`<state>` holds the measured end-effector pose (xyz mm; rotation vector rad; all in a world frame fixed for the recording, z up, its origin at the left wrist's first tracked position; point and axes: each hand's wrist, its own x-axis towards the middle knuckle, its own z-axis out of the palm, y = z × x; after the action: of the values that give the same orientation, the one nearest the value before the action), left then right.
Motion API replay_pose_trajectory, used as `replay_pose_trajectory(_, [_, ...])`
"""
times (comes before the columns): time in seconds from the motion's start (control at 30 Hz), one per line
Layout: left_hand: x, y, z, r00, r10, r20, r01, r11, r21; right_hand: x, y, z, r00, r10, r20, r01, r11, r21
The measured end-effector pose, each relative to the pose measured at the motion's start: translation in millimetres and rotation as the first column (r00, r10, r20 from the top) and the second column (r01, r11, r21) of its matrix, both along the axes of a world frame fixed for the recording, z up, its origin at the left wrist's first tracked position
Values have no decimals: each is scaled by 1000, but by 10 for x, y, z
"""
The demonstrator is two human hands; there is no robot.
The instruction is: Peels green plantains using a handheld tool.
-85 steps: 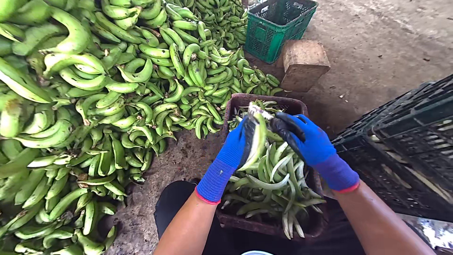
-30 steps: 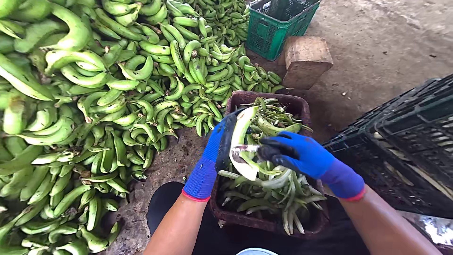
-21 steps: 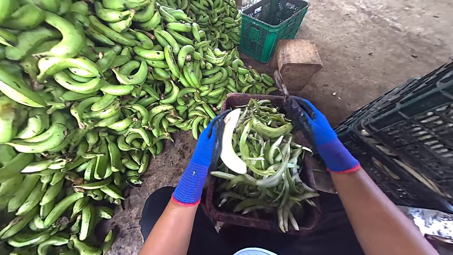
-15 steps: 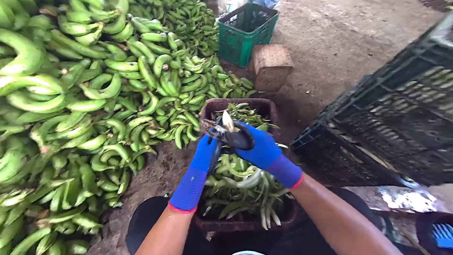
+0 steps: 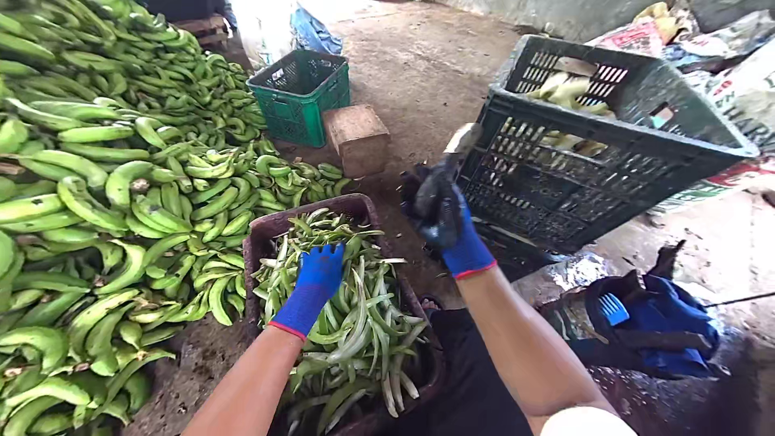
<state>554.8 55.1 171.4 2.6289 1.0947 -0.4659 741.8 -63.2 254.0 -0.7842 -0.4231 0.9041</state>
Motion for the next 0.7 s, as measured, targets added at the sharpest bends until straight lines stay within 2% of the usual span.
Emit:
replay_pose_trajectory(0.1, [-169, 83, 154, 993, 58, 107, -55, 998, -33, -102, 51, -236, 912, 296, 283, -220, 937, -272])
replay_pose_trajectory(0.17, [-426, 87, 334, 927, 142, 348, -121, 989, -81, -133, 131, -401, 867, 396, 302, -281, 890, -360])
replay_pose_trajectory(0.2, [-594, 64, 427, 845, 193, 498, -147, 980, -131, -178, 181, -507, 857, 435, 275, -313, 864, -394])
replay_pose_trajectory(0.23, [-774, 29, 517, 721, 257, 644, -164, 965, -203, -266, 200, -541, 843, 487, 228, -360, 827, -432])
replay_pose_trajectory(0.3, [-1113, -108, 667, 358, 440, 824, -95, 895, -437, -504, 193, -553, 795, 600, 86, -510, 738, -442])
replay_pose_trajectory(0.33, [-1233, -179, 693, 165, 527, 834, 16, 844, -537, -637, 181, -538, 758, 652, 16, -595, 701, -394])
replay_pose_trajectory(0.37, [-1318, -228, 682, 15, 603, 798, 158, 786, -597, -776, 171, -507, 726, 688, -10, -653, 684, -325])
replay_pose_trajectory(0.4, [-1365, -278, 657, -79, 672, 736, 255, 727, -637, -901, 173, -498, 709, 705, 7, -683, 688, -245])
replay_pose_trajectory(0.47, [-1382, -390, 566, -181, 767, 615, 265, 640, -721, -1059, 207, -490, 701, 695, 162, -671, 719, -180])
replay_pose_trajectory(0.5, [-1379, -437, 517, -212, 798, 565, 232, 602, -764, -1104, 211, -427, 679, 679, 279, -632, 734, -248])
replay_pose_trajectory(0.53, [-1369, -462, 464, -249, 817, 520, 194, 568, -800, -1134, 220, -368, 622, 668, 408, -565, 744, -358])
replay_pose_trajectory(0.6, [-1374, -472, 376, -330, 822, 464, 142, 529, -837, -1177, 246, -309, 415, 700, 582, -399, 714, -575])
replay_pose_trajectory(0.63, [-1403, -476, 349, -336, 808, 484, 96, 541, -836, -1204, 253, -307, 326, 724, 608, -318, 690, -650])
replay_pose_trajectory(0.7, [-1499, -479, 325, -246, 728, 640, -93, 639, -763, -1280, 249, -301, 268, 728, 631, -201, 683, -702])
